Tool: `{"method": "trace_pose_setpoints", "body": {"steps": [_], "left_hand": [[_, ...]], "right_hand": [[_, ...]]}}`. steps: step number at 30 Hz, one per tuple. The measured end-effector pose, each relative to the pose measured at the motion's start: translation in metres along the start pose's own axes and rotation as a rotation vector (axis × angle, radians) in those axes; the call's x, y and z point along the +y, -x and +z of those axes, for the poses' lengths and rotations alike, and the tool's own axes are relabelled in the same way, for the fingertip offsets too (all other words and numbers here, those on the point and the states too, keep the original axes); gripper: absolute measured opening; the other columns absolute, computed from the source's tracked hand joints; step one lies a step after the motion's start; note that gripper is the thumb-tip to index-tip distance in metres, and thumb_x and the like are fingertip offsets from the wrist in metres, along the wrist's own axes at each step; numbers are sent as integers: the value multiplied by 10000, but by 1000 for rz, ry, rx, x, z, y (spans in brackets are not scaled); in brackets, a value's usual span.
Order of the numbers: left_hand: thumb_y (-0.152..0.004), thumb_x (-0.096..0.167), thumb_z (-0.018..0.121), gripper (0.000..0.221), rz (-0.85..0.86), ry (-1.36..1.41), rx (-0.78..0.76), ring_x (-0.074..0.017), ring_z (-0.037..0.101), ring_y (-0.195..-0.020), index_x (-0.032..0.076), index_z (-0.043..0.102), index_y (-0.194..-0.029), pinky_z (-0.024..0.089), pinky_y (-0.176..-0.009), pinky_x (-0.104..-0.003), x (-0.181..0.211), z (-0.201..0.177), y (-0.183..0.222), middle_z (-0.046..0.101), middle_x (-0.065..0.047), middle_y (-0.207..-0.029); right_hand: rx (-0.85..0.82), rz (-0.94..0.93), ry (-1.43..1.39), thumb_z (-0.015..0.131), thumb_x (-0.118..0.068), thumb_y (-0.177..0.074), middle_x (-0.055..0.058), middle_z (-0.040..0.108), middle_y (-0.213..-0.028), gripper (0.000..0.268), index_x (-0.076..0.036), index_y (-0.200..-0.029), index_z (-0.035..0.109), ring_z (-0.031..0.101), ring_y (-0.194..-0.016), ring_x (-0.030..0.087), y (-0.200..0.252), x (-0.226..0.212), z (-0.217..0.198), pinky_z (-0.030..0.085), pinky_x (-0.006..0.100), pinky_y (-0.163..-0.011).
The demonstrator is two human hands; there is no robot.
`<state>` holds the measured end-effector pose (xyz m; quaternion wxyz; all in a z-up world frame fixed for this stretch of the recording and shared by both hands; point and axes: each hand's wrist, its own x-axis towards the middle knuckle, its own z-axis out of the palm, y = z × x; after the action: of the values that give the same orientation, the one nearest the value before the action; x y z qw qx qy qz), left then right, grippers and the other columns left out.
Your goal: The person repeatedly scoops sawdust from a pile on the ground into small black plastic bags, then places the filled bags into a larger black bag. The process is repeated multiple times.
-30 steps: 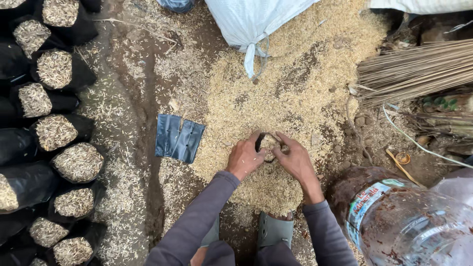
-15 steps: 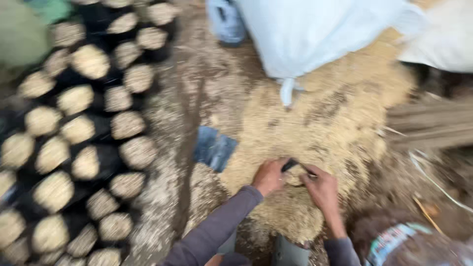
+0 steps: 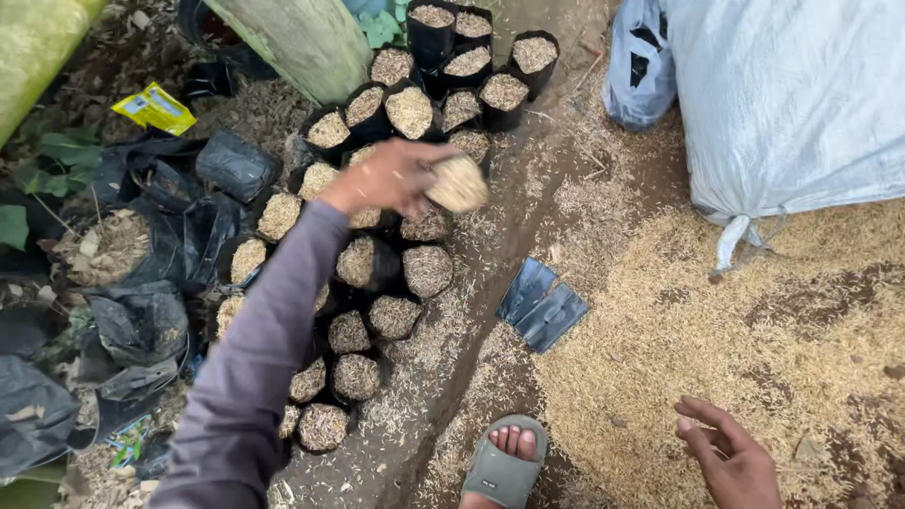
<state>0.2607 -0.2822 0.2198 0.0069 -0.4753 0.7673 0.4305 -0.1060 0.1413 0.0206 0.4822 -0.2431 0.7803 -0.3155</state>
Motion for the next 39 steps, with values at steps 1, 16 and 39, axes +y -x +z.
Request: {"method": "trace_pose_setpoints", "body": {"steps": [1, 16, 39], "left_hand": [[-1011, 139, 573, 523, -67, -59, 24, -95, 648, -551, 301, 533, -1506, 599, -528, -210, -4, -17, -4, 773, -107, -888], [-827, 233, 879, 416, -70, -649, 501, -426, 687, -988, 85, 663, -1151, 545, -856, -521, -51, -33, -21, 724, -225, -1033], [-821, 375, 796, 559, 80, -363, 258, -398, 603, -1121, 7, 574, -1177, 545, -934, -490, -20, 320, -13, 597, -198, -1223]], "right_hand": [[6, 3, 19, 665, -240, -915, 97, 708, -1366, 419, -123, -1317, 679, 734, -1136, 297, 1, 0, 3, 644, 503, -923], [7, 117, 101, 659, -302, -935, 9, 736, -1343, 393, -256, -1324, 695, 738, -1153, 253, 19, -26, 1, 623, 499, -936], [42, 8, 108, 709, -351, -932, 44, 680, -725, 260, -127, -1008, 817, 463, -569, 120, 11, 8, 16, 364, 272, -519]]}}
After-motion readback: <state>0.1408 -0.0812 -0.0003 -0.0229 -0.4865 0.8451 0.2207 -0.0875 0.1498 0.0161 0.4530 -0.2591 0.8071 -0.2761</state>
